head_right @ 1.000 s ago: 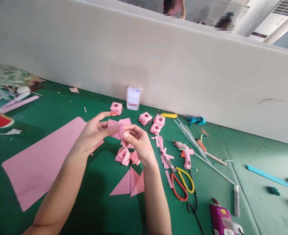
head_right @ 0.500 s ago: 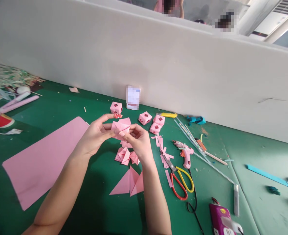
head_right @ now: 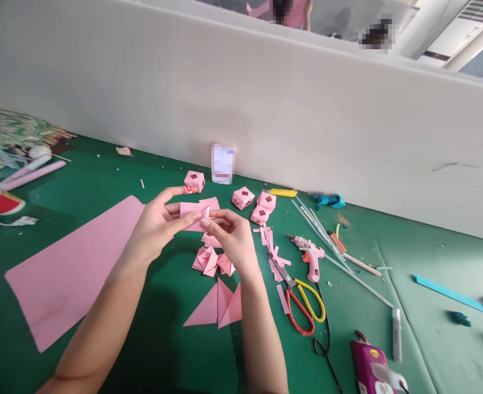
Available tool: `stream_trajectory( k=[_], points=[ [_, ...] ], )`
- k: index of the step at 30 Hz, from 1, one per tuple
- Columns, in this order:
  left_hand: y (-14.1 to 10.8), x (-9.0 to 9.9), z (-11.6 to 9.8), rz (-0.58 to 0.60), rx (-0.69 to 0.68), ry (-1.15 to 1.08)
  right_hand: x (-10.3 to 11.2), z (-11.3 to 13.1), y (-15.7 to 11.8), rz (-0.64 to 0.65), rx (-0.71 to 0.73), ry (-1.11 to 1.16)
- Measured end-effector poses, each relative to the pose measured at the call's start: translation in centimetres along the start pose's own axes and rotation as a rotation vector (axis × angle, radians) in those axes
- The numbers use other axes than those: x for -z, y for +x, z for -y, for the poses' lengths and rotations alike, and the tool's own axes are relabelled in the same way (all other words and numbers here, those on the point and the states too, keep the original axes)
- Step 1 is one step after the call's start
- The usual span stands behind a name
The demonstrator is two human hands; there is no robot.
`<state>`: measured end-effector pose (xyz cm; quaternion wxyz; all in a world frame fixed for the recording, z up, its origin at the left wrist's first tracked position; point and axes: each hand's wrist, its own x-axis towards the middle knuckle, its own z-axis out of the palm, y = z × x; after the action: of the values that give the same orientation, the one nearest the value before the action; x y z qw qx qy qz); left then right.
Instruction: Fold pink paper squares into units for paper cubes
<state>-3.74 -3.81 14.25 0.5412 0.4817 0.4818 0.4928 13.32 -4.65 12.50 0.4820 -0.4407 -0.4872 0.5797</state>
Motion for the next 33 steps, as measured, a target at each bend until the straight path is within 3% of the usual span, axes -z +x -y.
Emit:
stream_trajectory(
  k=[7, 15, 28, 33],
  points=[
    [0.12, 0.06, 0.19, 0.013, -0.033, 0.020, 0.16, -0.09, 0.12, -0.130, 0.036, -0.061],
    [-0.11, 0.17, -0.12, -0.027, -0.060, 0.059, 0.11, -0.04, 0.07, -0.085, 0.002, 0.066],
    [-0.33, -0.19, -0.31, -0.020, -0.073, 0.080, -0.10, -0.07, 0.08, -0.091, 0.008, 0.059],
    [-0.31, -0.28, -0.28, -0.007, -0.059, 0.093, -0.24, 0.11, 0.00, -0.150, 0.063, 0.052]
  ],
)
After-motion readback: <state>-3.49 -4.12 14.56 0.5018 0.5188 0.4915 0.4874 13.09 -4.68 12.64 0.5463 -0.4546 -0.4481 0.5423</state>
